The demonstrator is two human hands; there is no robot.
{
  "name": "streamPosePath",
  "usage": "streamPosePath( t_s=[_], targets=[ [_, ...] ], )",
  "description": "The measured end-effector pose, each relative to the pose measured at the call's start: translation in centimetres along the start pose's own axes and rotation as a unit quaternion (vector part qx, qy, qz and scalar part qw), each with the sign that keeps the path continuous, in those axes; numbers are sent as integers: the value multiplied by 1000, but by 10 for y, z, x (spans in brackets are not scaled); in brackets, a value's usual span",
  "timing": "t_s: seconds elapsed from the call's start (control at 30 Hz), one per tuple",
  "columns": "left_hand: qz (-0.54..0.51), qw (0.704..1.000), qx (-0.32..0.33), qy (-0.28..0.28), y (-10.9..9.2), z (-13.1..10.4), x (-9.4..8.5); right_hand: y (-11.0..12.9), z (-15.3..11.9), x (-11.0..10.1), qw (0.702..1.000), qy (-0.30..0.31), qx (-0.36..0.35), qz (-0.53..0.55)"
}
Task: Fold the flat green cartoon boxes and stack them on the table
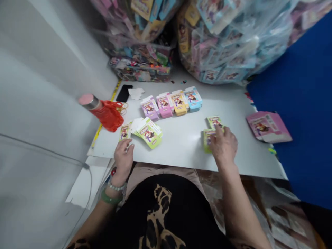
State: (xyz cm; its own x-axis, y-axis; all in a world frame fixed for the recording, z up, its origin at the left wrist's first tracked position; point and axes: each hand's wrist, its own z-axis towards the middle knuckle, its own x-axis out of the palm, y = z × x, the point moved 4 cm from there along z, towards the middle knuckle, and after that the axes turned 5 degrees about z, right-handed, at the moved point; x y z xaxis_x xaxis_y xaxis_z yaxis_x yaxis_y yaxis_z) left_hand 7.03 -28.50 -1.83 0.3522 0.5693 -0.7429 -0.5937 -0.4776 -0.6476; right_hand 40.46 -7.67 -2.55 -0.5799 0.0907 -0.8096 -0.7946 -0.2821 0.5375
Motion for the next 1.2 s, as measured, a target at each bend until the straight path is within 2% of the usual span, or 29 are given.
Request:
streamPosePath(
  t_s=[0.07, 0.13, 0.23, 0.33, 0.43, 0.5, 0.57, 0.6, 0.63, 0.67, 0.7, 0.73, 0.8, 0.83, 0.9, 0.97, 1.0, 1.03, 1.07, 1.13, 1.17, 1.2],
  targets=[
    [152, 988, -31, -4, 17, 16, -6, 9, -2, 10, 999, -16, -5, 40],
    [251, 965, -67, 33, 30, 29, -5, 33, -16, 32, 992, 33, -32, 118],
    [310, 944, -85, 79, 39, 38, 1, 75, -43, 66, 963, 150, -88, 205],
    [312, 946, -60, 66, 44, 37, 1, 99, -60, 81, 938, 217, -112, 244],
    [261, 965, -10, 32, 52, 25, -6, 112, -67, 83, 921, 253, -95, 282],
    [211, 977, 1, -14, 57, 11, -15, 125, -71, 82, 906, 271, -67, 319],
    [157, 985, -6, -74, 58, -6, -25, 143, -78, 83, 865, 314, -13, 391],
    [122, 989, 0, -87, 55, -16, -28, 154, -82, 84, 829, 346, 24, 440],
    [76, 994, 15, -79, 49, -24, -28, 165, -86, 85, 783, 381, 57, 489],
    [23, 998, 38, -48, 41, -32, -25, 176, -90, 86, 737, 407, 84, 533],
    [-36, 997, 65, 2, 30, -39, -21, 184, -92, 85, 702, 418, 101, 568],
    [-91, 990, 89, 58, 19, -44, -16, 190, -91, 84, 686, 410, 109, 591],
    [-157, 968, 132, 145, -3, -52, -8, 190, -86, 80, 701, 358, 117, 606],
    [-176, 961, 146, 159, -12, -54, -6, 186, -83, 78, 714, 329, 127, 605],
    [-214, 959, 135, 124, -24, -51, -7, 173, -80, 75, 724, 303, 156, 600],
    [-303, 946, 55, 100, -27, -45, -4, 161, -84, 74, 717, 322, 175, 593],
    [-367, 921, -5, 129, -28, -43, 2, 156, -86, 74, 717, 334, 175, 586],
    [-435, 876, -69, 196, -29, -43, 12, 151, -89, 74, 727, 339, 168, 573],
    [-496, 811, -128, 282, -33, -45, 23, 146, -91, 74, 749, 332, 154, 553],
    [-571, 671, -208, 425, -41, -55, 41, 137, -90, 73, 824, 272, 106, 485],
    [-586, 627, -227, 460, -43, -59, 47, 135, -89, 71, 866, 227, 68, 441],
    [-592, 609, -236, 472, -43, -62, 51, 134, -88, 69, 899, 186, 20, 396]
  ],
)
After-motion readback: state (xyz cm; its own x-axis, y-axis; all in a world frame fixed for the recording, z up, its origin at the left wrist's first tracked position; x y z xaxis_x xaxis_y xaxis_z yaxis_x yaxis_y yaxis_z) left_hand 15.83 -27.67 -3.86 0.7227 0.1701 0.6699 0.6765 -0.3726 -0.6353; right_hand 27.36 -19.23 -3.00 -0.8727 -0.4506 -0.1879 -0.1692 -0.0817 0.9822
